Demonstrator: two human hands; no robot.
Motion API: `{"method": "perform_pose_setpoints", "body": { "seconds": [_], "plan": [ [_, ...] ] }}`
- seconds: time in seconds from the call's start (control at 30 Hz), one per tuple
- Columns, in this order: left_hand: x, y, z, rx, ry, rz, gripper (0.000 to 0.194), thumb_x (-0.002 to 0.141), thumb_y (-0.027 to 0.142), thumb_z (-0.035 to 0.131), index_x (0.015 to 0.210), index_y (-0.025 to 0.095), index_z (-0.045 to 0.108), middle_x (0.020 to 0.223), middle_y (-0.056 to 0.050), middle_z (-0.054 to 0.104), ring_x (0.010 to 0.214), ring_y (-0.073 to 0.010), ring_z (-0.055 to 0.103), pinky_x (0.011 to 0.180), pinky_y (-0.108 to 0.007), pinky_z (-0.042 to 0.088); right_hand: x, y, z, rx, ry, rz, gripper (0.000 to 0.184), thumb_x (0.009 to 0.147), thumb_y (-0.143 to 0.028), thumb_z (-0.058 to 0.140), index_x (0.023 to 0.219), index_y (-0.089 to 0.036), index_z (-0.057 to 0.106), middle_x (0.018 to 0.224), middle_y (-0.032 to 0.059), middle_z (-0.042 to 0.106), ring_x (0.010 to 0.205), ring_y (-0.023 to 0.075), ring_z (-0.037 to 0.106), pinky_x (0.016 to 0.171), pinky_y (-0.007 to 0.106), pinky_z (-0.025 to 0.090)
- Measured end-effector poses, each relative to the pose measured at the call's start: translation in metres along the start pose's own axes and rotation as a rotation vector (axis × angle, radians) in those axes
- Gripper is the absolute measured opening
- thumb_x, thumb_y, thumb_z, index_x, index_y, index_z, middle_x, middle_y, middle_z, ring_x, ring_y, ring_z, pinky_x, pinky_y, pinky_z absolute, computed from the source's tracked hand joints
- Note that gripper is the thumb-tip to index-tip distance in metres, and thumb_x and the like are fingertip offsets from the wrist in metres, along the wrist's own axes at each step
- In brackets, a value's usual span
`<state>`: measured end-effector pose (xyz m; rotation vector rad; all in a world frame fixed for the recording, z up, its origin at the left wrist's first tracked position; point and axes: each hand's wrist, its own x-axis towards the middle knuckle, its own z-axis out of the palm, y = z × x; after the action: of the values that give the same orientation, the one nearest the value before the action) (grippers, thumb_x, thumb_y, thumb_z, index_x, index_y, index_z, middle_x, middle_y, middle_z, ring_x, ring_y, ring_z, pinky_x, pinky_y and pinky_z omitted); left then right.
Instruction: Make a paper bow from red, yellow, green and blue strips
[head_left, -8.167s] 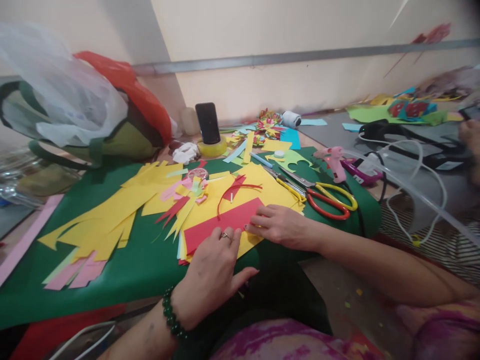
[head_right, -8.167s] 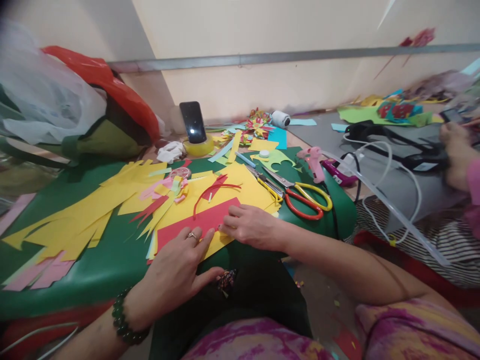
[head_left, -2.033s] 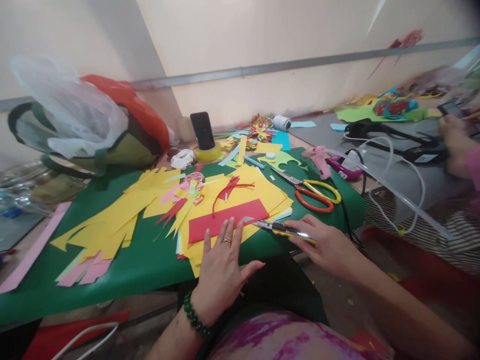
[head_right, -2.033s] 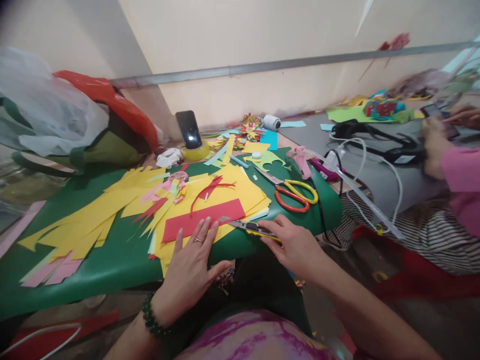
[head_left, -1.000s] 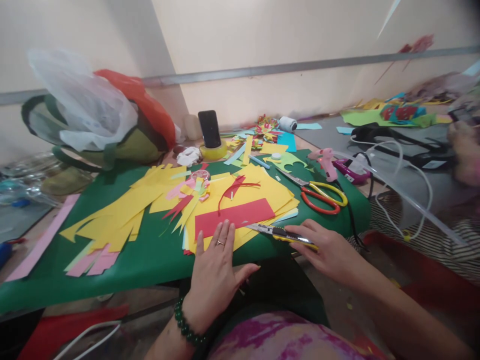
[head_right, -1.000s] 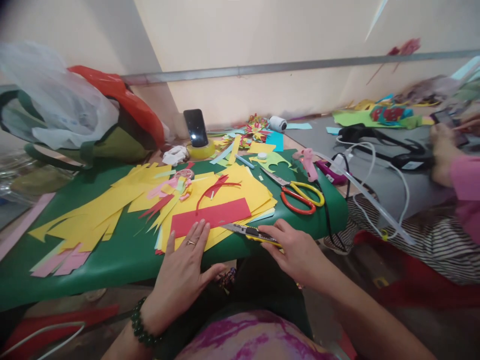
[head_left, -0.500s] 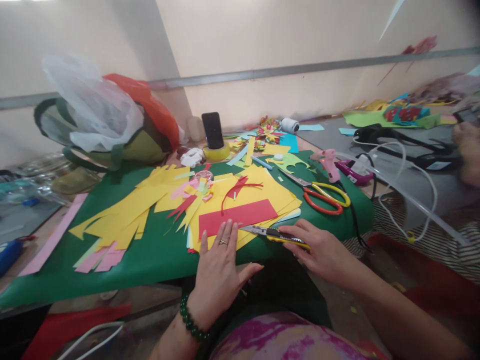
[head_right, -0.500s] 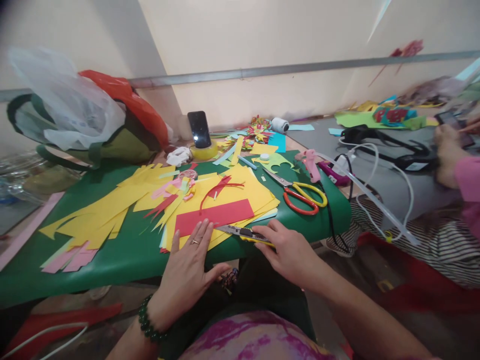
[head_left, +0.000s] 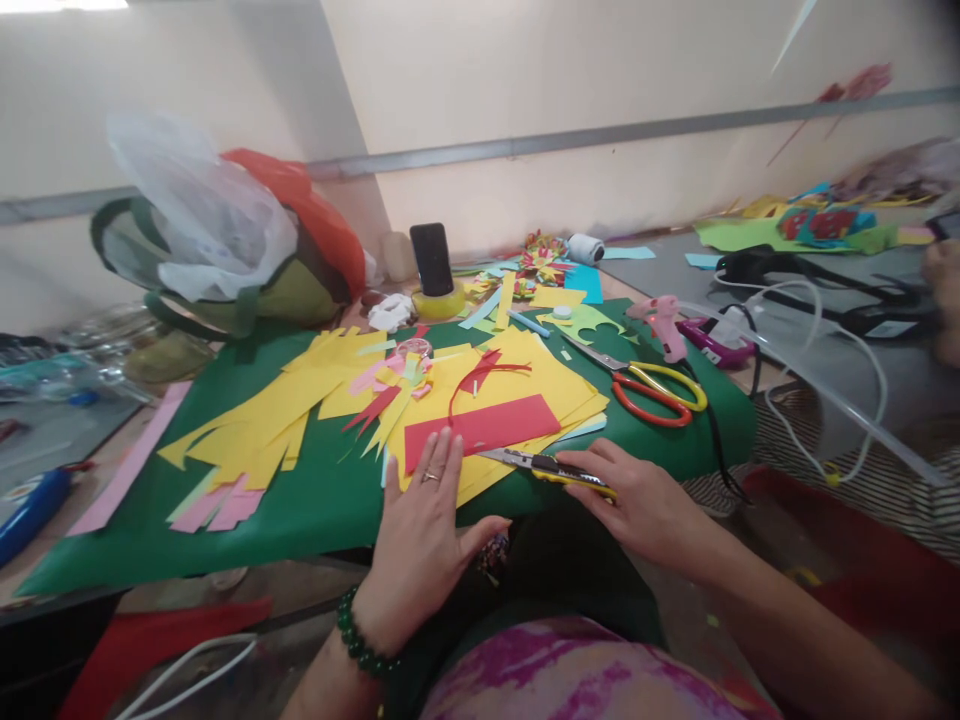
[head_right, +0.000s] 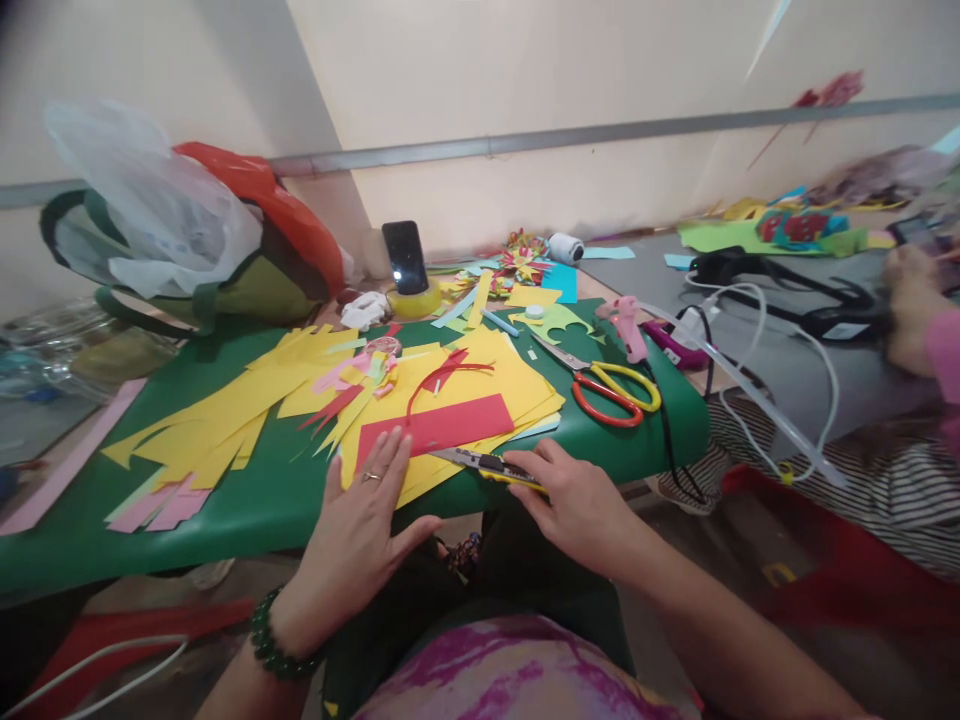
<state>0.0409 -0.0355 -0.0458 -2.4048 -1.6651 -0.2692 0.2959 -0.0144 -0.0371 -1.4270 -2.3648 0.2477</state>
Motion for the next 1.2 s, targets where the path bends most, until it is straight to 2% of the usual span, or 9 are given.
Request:
{"method": "perform_pose_setpoints", "body": {
  "seconds": [0.13,0.33,0.6,0.77,0.97,1.2],
  "plan": [
    [-0.008,-0.012,0.0,-0.007,-0.056,-0.028,0.083,0.09,0.072,0.022,0.148,0.014,0.037,0.15,-0.017,0.042,0.136,-0.0322,0.044,0.112,-0.062,0.027,-0.001,0.001,0.001,0.014,0.001,0.006,0.03,0.092,-0.023,0.053,0.119,-0.022,0.064,0.093,0.0055,0.064,0.069,0.018,0.067,0.06,0.029,0.052],
    [-0.008,-0.011,0.001,-0.029,-0.087,-0.038,0.088,0.088,0.074,0.023,0.147,0.012,0.037,0.15,-0.017,0.041,0.137,-0.0339,0.042,0.111,-0.064,0.027,0.001,-0.004,0.001,0.0,0.006,-0.018,0.029,0.092,-0.023,0.053,0.119,-0.022,0.065,0.093,0.0057,0.064,0.068,0.0188,0.068,0.058,0.029,0.052],
    [-0.008,-0.009,0.001,-0.056,-0.066,-0.046,0.089,0.085,0.076,0.03,0.148,0.012,0.036,0.15,-0.019,0.041,0.137,-0.0345,0.042,0.112,-0.064,0.024,0.006,-0.014,0.005,-0.011,-0.002,-0.048,0.028,0.092,-0.022,0.054,0.118,-0.022,0.065,0.094,0.0059,0.065,0.068,0.0184,0.069,0.057,0.028,0.05],
    [-0.007,-0.009,0.001,-0.075,-0.082,-0.044,0.091,0.086,0.076,0.028,0.148,0.009,0.036,0.151,-0.02,0.04,0.139,-0.0344,0.04,0.112,-0.065,0.023,0.009,-0.019,0.01,-0.02,-0.004,-0.065,0.029,0.091,-0.022,0.055,0.119,-0.023,0.063,0.095,0.0054,0.065,0.067,0.0183,0.068,0.055,0.027,0.049],
    [-0.019,-0.027,0.0,-0.08,-0.049,-0.067,0.088,0.087,0.072,0.031,0.153,0.014,0.025,0.153,-0.019,0.037,0.141,-0.0335,0.036,0.113,-0.064,0.021,0.009,-0.017,0.01,0.016,-0.001,-0.062,0.028,0.092,-0.022,0.054,0.118,-0.022,0.063,0.094,0.0055,0.065,0.069,0.0182,0.069,0.058,0.028,0.051],
    [-0.026,-0.032,0.0,-0.056,-0.112,-0.106,0.085,0.086,0.072,0.038,0.15,0.015,0.033,0.153,-0.016,0.038,0.141,-0.0348,0.036,0.113,-0.067,0.019,0.009,-0.019,0.011,0.005,0.008,-0.082,0.029,0.093,-0.023,0.051,0.119,-0.021,0.063,0.095,0.006,0.065,0.068,0.0179,0.068,0.058,0.028,0.052]
  ]
}}
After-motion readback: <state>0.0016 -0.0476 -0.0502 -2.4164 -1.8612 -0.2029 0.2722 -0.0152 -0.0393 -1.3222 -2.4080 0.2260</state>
